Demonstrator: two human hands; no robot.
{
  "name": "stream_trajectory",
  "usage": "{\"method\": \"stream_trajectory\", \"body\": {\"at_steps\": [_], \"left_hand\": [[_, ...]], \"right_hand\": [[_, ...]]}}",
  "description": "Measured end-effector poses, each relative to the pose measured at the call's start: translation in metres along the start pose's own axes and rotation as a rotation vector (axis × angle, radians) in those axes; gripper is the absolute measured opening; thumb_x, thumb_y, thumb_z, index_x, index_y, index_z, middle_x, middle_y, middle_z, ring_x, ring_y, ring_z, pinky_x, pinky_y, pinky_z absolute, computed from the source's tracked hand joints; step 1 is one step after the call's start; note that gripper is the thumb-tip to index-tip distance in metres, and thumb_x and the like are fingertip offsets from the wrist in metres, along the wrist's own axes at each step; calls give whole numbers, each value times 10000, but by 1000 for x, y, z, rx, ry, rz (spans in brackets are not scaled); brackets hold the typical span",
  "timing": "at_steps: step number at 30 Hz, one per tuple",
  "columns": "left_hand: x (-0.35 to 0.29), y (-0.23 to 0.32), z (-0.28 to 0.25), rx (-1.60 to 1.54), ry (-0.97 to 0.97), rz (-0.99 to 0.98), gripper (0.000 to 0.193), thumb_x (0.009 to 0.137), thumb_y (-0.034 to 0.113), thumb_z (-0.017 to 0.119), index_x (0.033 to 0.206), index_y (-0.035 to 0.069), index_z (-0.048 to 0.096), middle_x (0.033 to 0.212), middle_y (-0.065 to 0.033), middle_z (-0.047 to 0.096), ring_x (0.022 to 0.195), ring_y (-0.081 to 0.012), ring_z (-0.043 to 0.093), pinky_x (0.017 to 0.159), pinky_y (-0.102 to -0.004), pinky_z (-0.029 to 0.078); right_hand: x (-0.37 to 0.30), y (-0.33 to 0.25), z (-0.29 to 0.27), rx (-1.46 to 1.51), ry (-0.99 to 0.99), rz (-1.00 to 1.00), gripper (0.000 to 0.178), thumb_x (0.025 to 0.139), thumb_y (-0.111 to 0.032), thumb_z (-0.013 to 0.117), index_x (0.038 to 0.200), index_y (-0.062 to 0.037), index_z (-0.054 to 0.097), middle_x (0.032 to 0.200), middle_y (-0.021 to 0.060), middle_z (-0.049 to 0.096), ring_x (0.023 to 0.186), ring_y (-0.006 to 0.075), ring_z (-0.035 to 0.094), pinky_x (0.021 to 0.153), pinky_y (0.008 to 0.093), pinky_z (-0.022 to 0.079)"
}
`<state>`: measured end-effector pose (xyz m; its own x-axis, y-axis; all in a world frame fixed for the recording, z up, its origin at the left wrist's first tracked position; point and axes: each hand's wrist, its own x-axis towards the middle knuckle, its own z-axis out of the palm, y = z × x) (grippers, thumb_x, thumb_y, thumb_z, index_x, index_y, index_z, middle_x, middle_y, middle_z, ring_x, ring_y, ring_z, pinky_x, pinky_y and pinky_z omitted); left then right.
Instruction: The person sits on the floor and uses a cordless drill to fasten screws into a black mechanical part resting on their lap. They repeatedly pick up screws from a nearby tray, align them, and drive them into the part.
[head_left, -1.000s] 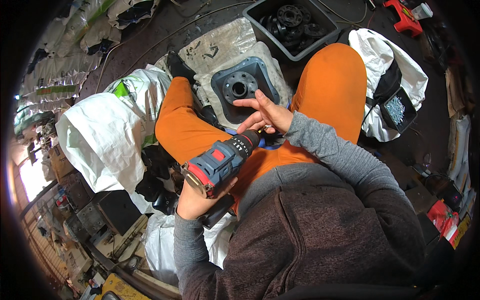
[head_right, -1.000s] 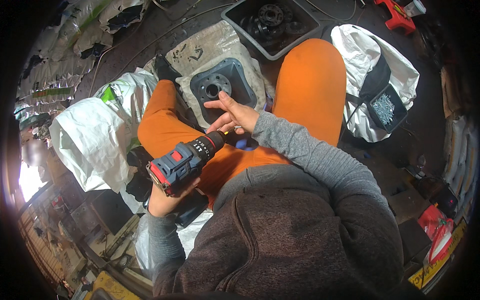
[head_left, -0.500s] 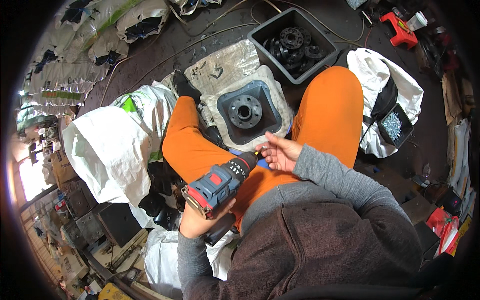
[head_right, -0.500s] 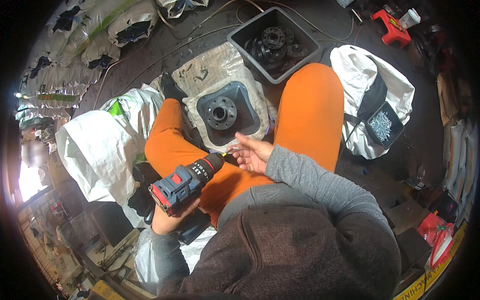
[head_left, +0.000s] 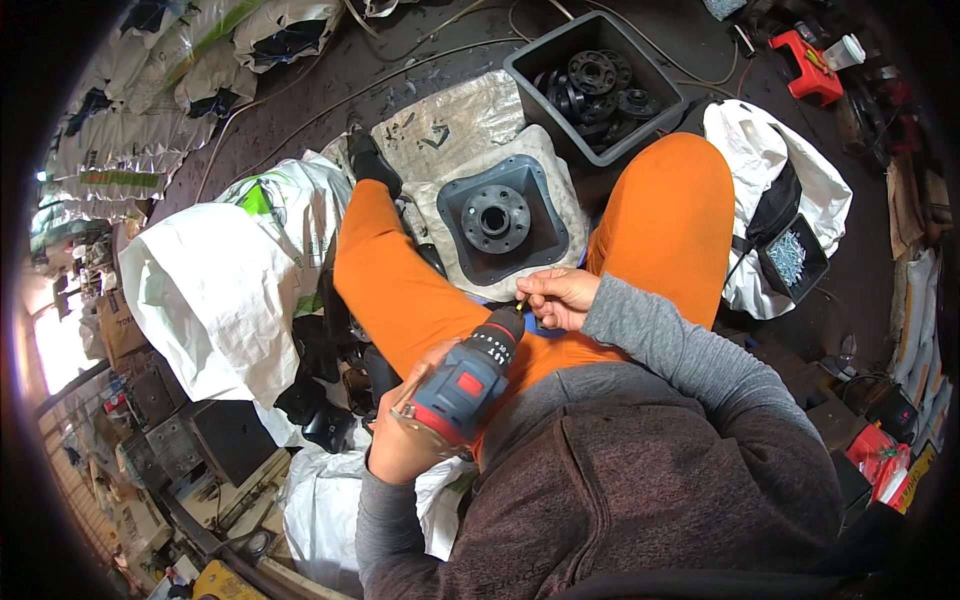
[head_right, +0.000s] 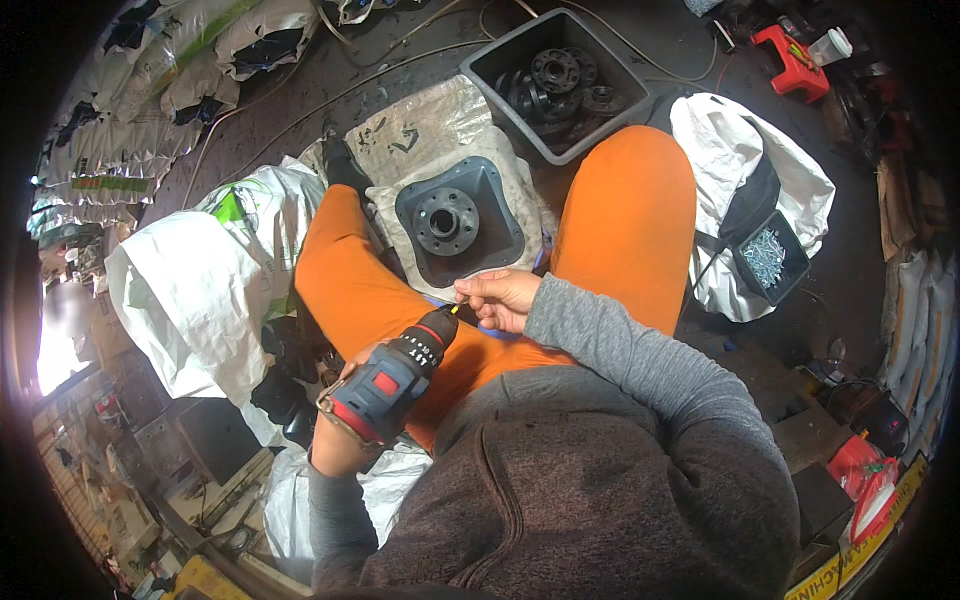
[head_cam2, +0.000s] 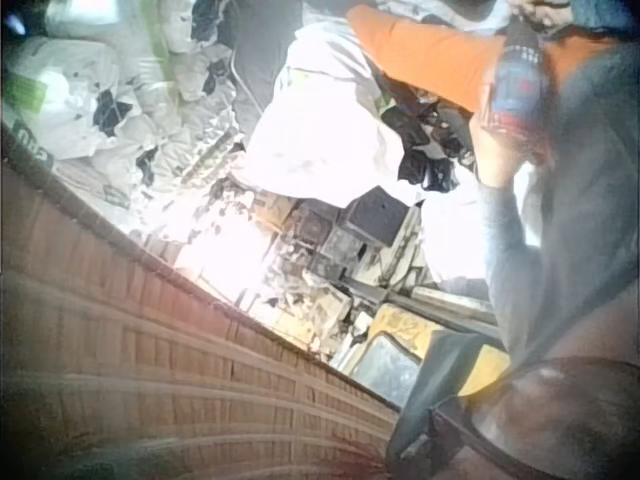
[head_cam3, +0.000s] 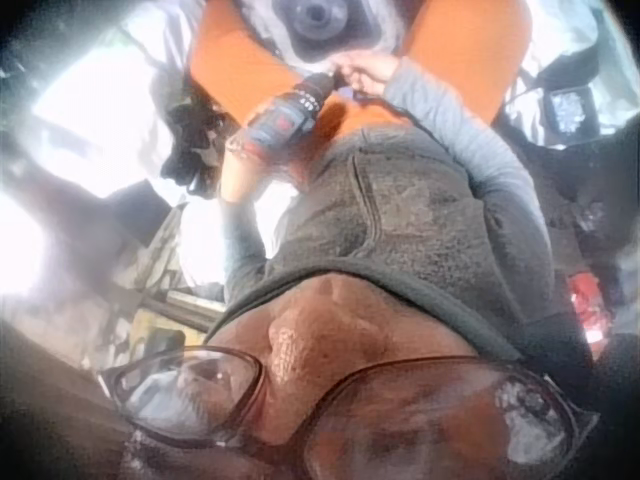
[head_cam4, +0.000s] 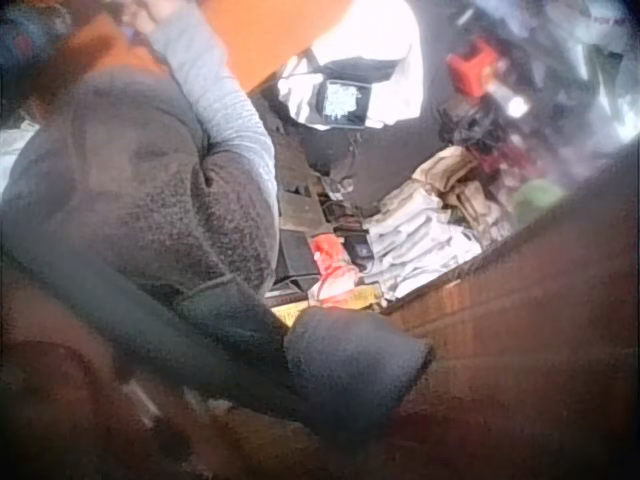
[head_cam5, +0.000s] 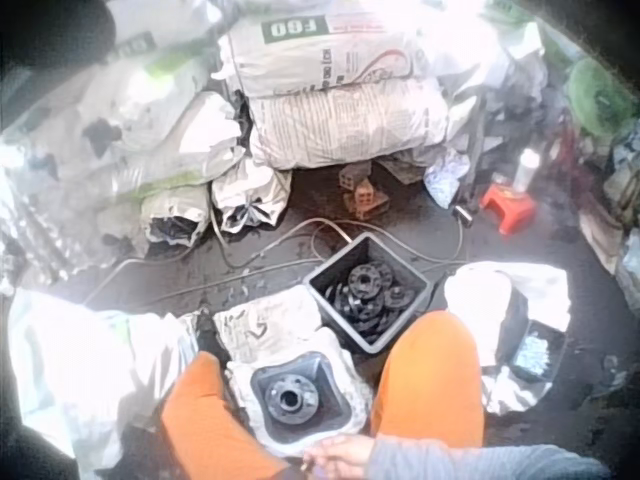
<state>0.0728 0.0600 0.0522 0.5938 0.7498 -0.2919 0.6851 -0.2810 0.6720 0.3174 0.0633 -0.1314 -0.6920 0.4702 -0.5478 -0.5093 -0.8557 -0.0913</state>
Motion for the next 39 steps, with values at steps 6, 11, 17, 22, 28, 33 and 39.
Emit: {"method": "stream_trajectory", "body": {"at_steps": [6,11,17,22,28,33,39], "left_hand": [[26,-16,-10,202,9,227,354,749,138,711,1098,103,664,1108,-115,664,1018,-309,645,939,-429,479],[50,-18,-32,124,53,45,290,738,100,718,1023,81,672,965,-112,661,890,-298,643,813,-409,496],[84,-23,-37,81,146,93,233,743,33,708,973,36,675,807,-87,669,716,-235,660,651,-351,513],[105,-26,-34,80,56,84,281,737,34,711,1015,37,673,907,-104,680,811,-294,661,724,-368,516],[114,-37,-31,103,21,46,323,702,59,696,1016,12,632,966,-170,670,917,-346,655,804,-394,525],[127,-40,-31,114,-51,-40,288,707,67,703,983,27,630,932,-160,665,891,-341,655,765,-387,528],[159,-25,-51,9,-149,-213,292,701,76,703,975,9,627,889,-169,675,838,-316,671,757,-364,528]], "right_hand": [[6,-2,8,-26,336,-248,431,981,-438,515,1108,-31,578,618,-50,516,459,48,445,430,198,407],[49,-29,-3,-234,870,-770,357,957,-401,565,1115,-83,597,845,-32,583,699,47,509,591,205,442],[96,-22,-35,-379,655,-788,275,916,-287,664,1018,-40,602,897,24,616,820,102,550,770,259,457],[98,-21,-41,-362,599,-790,246,924,-270,654,1000,-48,582,857,-3,571,788,85,508,752,246,440],[92,-24,-35,-367,572,-765,234,922,-260,653,996,-51,578,851,-8,562,780,77,492,746,242,434],[92,-29,-38,-414,579,-758,208,922,-238,656,981,-57,572,852,-18,559,777,71,485,742,235,425],[94,-27,-39,-432,539,-765,173,928,-217,653,967,-72,566,840,-42,552,765,49,462,741,217,403]]}}
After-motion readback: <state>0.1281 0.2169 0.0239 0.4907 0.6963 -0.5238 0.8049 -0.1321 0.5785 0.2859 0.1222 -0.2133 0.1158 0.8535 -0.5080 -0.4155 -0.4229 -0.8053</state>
